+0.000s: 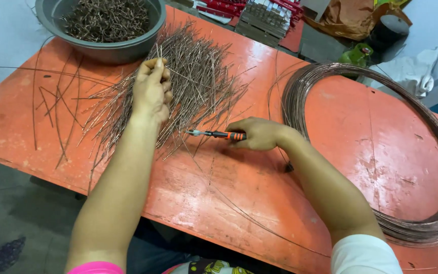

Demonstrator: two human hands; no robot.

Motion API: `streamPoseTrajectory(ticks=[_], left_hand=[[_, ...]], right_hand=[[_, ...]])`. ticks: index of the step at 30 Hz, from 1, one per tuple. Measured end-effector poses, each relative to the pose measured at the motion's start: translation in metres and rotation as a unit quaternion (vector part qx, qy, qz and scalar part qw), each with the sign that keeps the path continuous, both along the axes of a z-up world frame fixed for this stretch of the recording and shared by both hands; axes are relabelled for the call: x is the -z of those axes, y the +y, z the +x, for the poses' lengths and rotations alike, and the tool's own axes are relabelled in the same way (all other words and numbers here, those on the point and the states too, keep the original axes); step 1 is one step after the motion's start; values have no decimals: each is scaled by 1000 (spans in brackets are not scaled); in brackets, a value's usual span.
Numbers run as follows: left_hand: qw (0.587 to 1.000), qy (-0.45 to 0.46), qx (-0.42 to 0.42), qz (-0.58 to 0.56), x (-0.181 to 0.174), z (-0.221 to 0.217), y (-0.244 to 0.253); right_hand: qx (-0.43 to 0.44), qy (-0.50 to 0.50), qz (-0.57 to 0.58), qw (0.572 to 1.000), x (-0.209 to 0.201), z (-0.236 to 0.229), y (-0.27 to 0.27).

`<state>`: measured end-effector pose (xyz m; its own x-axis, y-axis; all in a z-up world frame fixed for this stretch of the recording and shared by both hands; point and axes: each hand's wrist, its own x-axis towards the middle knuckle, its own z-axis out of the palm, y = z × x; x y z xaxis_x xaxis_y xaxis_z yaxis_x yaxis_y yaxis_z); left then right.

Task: The person is cutting individual strands of copper wire from a large coil into smaller pieces using pliers on an orange work surface.

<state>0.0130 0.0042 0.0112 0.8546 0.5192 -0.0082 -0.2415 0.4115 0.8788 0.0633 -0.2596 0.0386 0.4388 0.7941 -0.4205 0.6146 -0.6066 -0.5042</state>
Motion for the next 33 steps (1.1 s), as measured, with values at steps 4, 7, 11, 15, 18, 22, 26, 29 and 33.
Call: streamPoseTrajectory(ticks=[4,7,11,15,18,22,26,29,33], left_hand=[[1000,-14,-4,-10,-16,10,-3],[999,19,-15,-40,-30,10,-6],[999,16,-14,-33,-39,6,-8],[1000,4,-9,-30,-32,12,-10],[1000,23,-8,-13,-41,3,-17],[1000,3,5,-24,-36,7,-17],[1000,-6,14,-22,-33,8,-21],[1000,-9,14,-27,-34,10,-25],[1000,-6,7,-20,-38,7,-28]], right_hand=[[-2,-4,0,1000,-1,-6,0],[-26,-68,-73,995,-6,-12,1],[-40,-72,-65,994,-7,-14,0],[-41,-68,-76,994,-10,-20,1],[-36,-64,-77,994,-14,-26,3],[-28,-71,-87,993,-21,-31,5],[-26,-73,-88,993,-20,-32,6],[-38,-85,-67,993,-11,-27,4],[-47,-96,-42,993,-6,-28,5]])
